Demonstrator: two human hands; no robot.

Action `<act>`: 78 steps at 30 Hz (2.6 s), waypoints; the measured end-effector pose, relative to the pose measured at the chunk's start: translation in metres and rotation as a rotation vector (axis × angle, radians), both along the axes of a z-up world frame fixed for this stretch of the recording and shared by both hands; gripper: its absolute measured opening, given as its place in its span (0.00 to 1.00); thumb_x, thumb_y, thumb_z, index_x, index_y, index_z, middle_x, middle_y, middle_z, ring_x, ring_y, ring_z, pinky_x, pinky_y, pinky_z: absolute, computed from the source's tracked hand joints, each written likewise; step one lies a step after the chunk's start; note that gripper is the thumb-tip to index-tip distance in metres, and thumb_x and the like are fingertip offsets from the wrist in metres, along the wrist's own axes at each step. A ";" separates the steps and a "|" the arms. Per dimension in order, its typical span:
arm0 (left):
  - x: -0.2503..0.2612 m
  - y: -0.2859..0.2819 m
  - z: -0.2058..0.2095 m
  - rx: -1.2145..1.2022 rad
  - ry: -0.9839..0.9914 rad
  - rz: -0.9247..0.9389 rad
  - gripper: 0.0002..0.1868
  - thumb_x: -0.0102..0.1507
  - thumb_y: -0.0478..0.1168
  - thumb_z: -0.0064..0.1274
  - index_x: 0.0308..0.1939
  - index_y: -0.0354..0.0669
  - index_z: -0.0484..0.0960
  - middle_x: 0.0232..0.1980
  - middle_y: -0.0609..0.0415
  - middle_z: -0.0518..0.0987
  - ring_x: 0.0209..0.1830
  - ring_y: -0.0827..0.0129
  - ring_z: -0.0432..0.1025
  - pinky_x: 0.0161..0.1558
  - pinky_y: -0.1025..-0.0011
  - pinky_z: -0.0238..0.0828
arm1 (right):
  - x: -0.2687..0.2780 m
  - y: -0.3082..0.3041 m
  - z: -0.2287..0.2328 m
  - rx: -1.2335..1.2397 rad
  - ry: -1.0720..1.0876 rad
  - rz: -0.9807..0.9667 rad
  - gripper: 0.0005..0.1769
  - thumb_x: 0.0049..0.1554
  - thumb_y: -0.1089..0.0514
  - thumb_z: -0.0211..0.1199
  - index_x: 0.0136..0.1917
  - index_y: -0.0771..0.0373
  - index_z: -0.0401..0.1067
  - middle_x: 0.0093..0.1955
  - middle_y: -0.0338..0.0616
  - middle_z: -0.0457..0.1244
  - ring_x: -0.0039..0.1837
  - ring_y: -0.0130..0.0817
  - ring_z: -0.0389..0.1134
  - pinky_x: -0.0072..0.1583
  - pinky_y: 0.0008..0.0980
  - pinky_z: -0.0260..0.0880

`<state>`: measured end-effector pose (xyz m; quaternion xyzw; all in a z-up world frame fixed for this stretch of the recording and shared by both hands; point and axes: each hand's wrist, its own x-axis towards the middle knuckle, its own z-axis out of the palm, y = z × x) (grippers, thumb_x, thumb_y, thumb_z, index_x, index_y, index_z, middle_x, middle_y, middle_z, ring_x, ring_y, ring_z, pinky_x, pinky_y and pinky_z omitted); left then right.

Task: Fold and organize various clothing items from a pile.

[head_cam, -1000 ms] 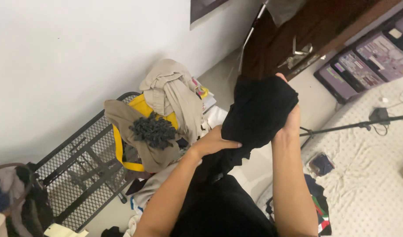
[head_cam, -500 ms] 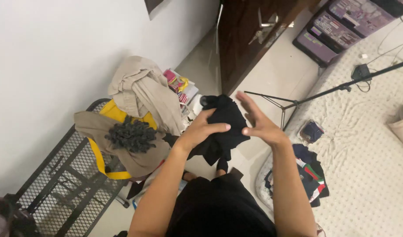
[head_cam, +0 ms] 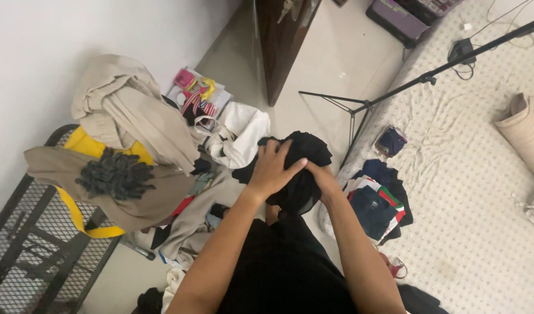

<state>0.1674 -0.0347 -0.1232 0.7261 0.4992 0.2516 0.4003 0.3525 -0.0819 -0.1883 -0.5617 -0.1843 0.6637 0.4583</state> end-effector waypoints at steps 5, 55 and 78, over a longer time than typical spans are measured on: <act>-0.009 -0.024 -0.064 -0.508 -0.286 0.014 0.51 0.59 0.66 0.56 0.74 0.36 0.58 0.68 0.36 0.71 0.70 0.47 0.66 0.68 0.57 0.61 | 0.039 -0.030 -0.067 -0.275 0.027 -0.003 0.24 0.57 0.56 0.62 0.64 0.69 0.71 0.53 0.50 0.70 0.52 0.42 0.72 0.55 0.38 0.73; -0.393 -0.083 -0.114 -0.061 -0.109 1.388 0.26 0.62 0.44 0.61 0.61 0.38 0.75 0.58 0.43 0.76 0.60 0.49 0.72 0.63 0.58 0.68 | -0.415 0.109 0.012 0.408 -0.422 1.022 0.26 0.53 0.55 0.72 0.63 0.66 0.72 0.53 0.51 0.68 0.53 0.42 0.72 0.55 0.39 0.71; -0.380 -0.029 -0.128 -0.155 -0.221 1.251 0.21 0.64 0.47 0.58 0.47 0.28 0.81 0.56 0.33 0.80 0.59 0.43 0.73 0.60 0.58 0.69 | -0.376 0.218 -0.014 0.319 -0.677 0.756 0.45 0.47 0.50 0.77 0.68 0.71 0.59 0.63 0.55 0.64 0.62 0.41 0.67 0.62 0.39 0.68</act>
